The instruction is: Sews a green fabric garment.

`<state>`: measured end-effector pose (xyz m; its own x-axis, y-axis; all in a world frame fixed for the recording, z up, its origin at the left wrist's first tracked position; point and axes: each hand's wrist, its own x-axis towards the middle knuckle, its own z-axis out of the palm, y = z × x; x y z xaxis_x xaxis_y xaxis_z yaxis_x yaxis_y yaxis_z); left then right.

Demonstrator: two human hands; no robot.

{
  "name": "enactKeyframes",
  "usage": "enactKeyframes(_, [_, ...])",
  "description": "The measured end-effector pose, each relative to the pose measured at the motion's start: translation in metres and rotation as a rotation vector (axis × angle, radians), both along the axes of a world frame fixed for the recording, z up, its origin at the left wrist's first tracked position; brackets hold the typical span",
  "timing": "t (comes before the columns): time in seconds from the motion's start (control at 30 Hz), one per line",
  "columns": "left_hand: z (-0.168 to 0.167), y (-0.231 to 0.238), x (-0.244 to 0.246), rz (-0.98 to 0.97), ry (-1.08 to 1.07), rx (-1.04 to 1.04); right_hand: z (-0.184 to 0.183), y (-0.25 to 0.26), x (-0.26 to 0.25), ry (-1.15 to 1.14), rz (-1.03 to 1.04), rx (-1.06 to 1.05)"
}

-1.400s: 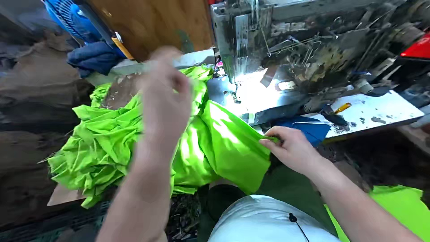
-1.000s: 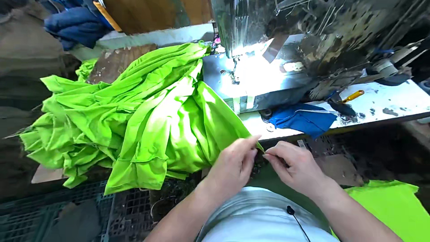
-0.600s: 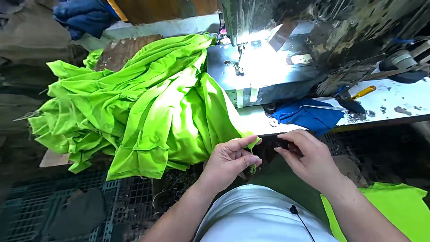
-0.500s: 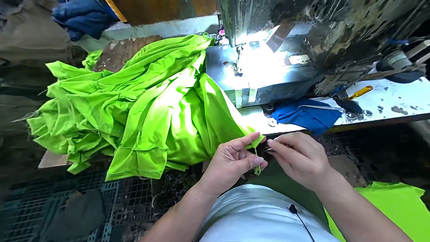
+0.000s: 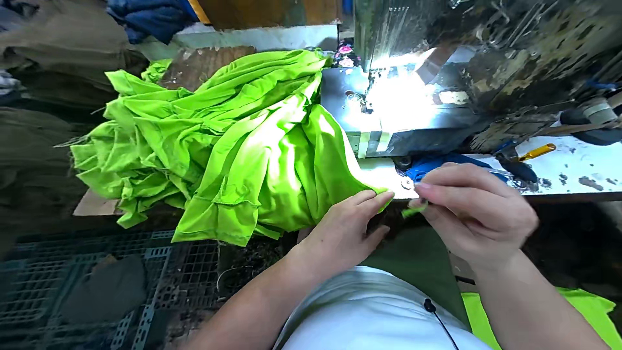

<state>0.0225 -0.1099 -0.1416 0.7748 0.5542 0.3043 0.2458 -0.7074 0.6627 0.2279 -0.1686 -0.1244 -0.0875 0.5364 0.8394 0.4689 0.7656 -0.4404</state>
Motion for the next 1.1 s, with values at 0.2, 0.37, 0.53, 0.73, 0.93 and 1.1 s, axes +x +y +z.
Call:
enactKeyframes(0.2, [-0.007, 0.011, -0.019, 0.026, -0.3, -0.392, -0.026, -0.011, 0.007, -0.672, -0.009, -0.583])
enactKeyframes(0.37, [-0.014, 0.012, -0.014, 0.122, -0.235, -0.041, -0.021, -0.016, 0.012, -0.585, -0.325, -0.712])
enactKeyframes(0.53, [0.005, 0.005, -0.008, 0.009, -0.244, 0.228, -0.009, 0.02, -0.012, -0.235, 0.104, -0.526])
enactKeyframes(0.73, [-0.009, -0.001, -0.026, 0.12, -0.522, -0.303, -0.001, 0.026, -0.032, -0.187, 0.009, -0.257])
enactKeyframes(0.93, [0.002, 0.0, -0.029, 0.084, -0.701, -0.485, -0.037, 0.02, -0.04, 0.098, 0.144, -0.364])
enactKeyframes(1.1, [0.001, 0.009, -0.029, 0.061, -0.403, 0.058, -0.047, 0.007, -0.051, 0.005, -0.072, -0.386])
